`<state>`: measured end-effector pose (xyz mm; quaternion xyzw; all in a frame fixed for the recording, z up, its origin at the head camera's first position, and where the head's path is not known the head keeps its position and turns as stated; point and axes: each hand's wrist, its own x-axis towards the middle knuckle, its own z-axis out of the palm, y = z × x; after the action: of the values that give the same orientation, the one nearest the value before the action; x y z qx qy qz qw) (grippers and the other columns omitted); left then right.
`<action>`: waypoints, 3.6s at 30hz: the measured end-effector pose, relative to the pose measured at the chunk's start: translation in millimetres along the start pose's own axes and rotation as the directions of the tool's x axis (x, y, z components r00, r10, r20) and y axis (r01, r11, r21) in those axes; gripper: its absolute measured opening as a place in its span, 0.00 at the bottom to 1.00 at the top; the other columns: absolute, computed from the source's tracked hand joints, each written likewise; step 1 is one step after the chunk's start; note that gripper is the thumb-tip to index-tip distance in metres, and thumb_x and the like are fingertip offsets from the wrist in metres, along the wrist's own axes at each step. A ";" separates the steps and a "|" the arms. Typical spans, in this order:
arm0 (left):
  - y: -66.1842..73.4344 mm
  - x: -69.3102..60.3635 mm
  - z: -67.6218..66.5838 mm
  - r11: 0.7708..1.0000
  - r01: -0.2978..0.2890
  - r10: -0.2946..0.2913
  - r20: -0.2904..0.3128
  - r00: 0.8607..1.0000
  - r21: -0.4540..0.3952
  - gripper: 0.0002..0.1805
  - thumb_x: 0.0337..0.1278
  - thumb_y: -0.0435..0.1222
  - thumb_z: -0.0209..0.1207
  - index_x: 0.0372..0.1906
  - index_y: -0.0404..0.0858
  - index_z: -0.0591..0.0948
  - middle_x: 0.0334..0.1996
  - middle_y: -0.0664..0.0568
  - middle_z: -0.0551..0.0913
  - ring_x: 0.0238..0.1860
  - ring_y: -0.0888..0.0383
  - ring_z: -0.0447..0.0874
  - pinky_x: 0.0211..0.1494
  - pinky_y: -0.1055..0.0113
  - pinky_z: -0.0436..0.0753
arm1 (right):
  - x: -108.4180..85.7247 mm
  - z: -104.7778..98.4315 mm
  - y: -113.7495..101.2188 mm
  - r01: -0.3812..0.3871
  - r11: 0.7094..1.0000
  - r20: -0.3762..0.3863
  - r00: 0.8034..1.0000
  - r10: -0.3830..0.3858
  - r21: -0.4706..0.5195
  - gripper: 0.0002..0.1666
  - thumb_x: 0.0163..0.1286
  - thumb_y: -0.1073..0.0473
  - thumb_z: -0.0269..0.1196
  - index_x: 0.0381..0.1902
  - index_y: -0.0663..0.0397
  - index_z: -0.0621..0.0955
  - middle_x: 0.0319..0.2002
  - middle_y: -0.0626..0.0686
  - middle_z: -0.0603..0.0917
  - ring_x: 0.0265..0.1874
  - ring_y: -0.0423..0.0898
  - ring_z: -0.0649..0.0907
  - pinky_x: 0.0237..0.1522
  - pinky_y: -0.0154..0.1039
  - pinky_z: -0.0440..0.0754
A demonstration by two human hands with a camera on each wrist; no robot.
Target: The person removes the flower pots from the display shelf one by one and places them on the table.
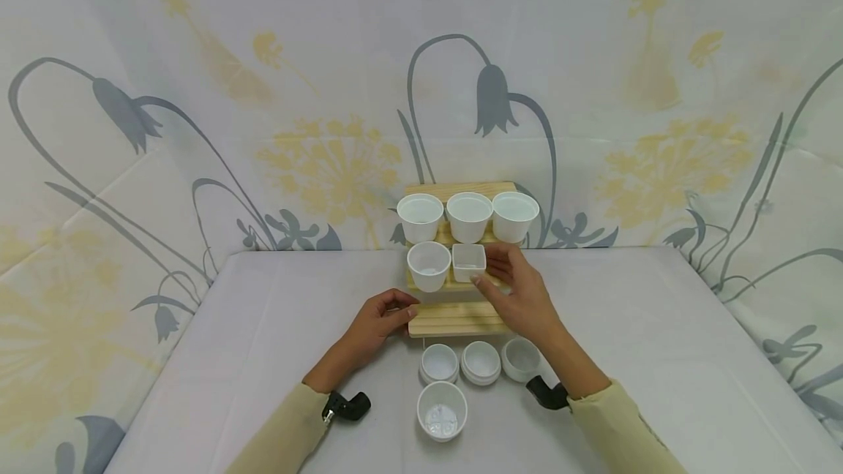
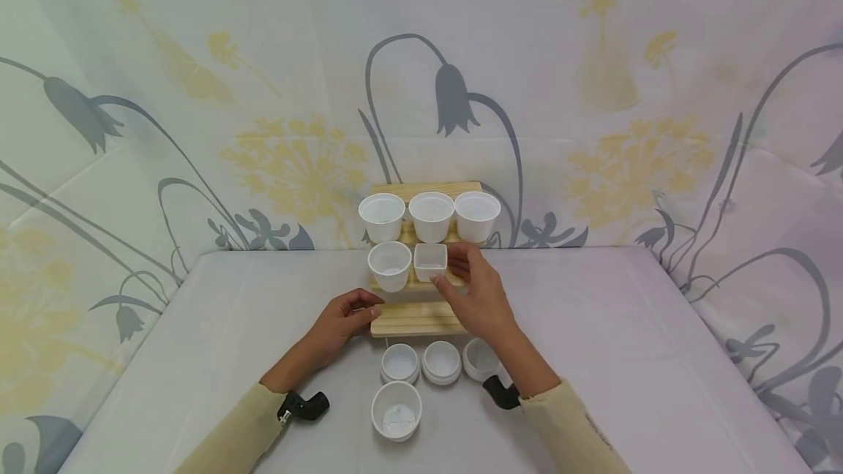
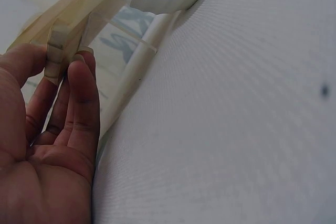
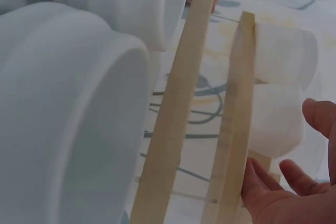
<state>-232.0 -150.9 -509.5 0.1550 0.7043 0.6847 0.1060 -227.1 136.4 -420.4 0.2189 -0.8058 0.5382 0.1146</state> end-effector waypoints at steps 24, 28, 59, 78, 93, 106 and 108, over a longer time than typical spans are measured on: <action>3.1 0.5 0.2 1.000 -0.004 0.004 0.006 1.000 0.000 0.17 0.76 0.32 0.61 0.60 0.23 0.77 0.49 0.44 0.84 0.40 0.61 0.86 0.42 0.70 0.86 | 3.2 5.6 3.0 -0.009 1.000 -0.017 1.000 0.009 -0.020 0.35 0.72 0.66 0.71 0.70 0.64 0.68 0.63 0.62 0.79 0.61 0.59 0.83 0.65 0.51 0.82; 2.4 0.6 -0.2 1.000 -0.002 0.002 0.004 1.000 -0.006 0.16 0.76 0.31 0.61 0.59 0.25 0.78 0.48 0.46 0.84 0.40 0.61 0.86 0.42 0.70 0.86 | 3.4 5.5 3.2 -0.010 1.000 -0.014 1.000 0.010 -0.011 0.35 0.72 0.66 0.71 0.71 0.64 0.68 0.63 0.63 0.79 0.61 0.59 0.83 0.65 0.53 0.81; 1.4 -0.7 -0.2 1.000 0.002 -0.002 0.000 1.000 0.001 0.16 0.75 0.31 0.61 0.59 0.24 0.78 0.48 0.45 0.84 0.38 0.61 0.85 0.42 0.69 0.85 | -9.9 -4.7 -5.4 0.031 0.999 0.048 0.998 -0.030 -0.020 0.35 0.68 0.73 0.72 0.69 0.67 0.71 0.62 0.63 0.78 0.59 0.60 0.82 0.61 0.55 0.84; 0.4 -0.4 -1.3 1.000 -0.015 0.015 0.005 1.000 0.000 0.16 0.76 0.31 0.61 0.59 0.24 0.78 0.48 0.46 0.83 0.38 0.62 0.85 0.42 0.69 0.86 | -28.7 -8.5 -24.5 0.062 0.994 0.101 0.994 -0.053 -0.090 0.37 0.62 0.75 0.73 0.68 0.62 0.73 0.63 0.57 0.79 0.59 0.54 0.83 0.62 0.49 0.84; 1.0 -0.4 -0.3 1.000 -0.006 0.006 -0.003 1.000 0.010 0.16 0.76 0.32 0.61 0.59 0.25 0.79 0.49 0.45 0.84 0.38 0.61 0.85 0.42 0.69 0.86 | -50.3 -9.2 -28.1 0.109 0.984 0.153 0.984 -0.088 -0.141 0.34 0.61 0.74 0.73 0.64 0.59 0.76 0.59 0.53 0.82 0.56 0.50 0.85 0.59 0.47 0.86; -0.9 -0.8 -0.1 1.000 0.011 -0.011 -0.012 1.000 0.020 0.16 0.76 0.32 0.61 0.59 0.26 0.79 0.47 0.47 0.84 0.37 0.61 0.85 0.41 0.69 0.85 | -68.1 -10.7 -31.8 0.124 0.975 0.198 0.976 -0.087 -0.183 0.35 0.58 0.71 0.76 0.62 0.57 0.75 0.58 0.50 0.82 0.54 0.46 0.85 0.55 0.40 0.87; -0.3 -1.0 -0.2 1.000 0.010 -0.010 -0.014 1.000 0.026 0.16 0.76 0.32 0.61 0.59 0.26 0.79 0.48 0.47 0.84 0.37 0.61 0.85 0.41 0.69 0.85 | -71.4 -11.3 -31.9 0.131 0.972 0.202 0.975 -0.092 -0.193 0.36 0.58 0.71 0.76 0.62 0.58 0.75 0.58 0.49 0.82 0.54 0.45 0.85 0.55 0.39 0.87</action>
<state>-231.2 -151.5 -509.8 0.1481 0.7146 0.6760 0.1026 -149.8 152.8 -419.8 0.3019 -0.8507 0.4212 0.0885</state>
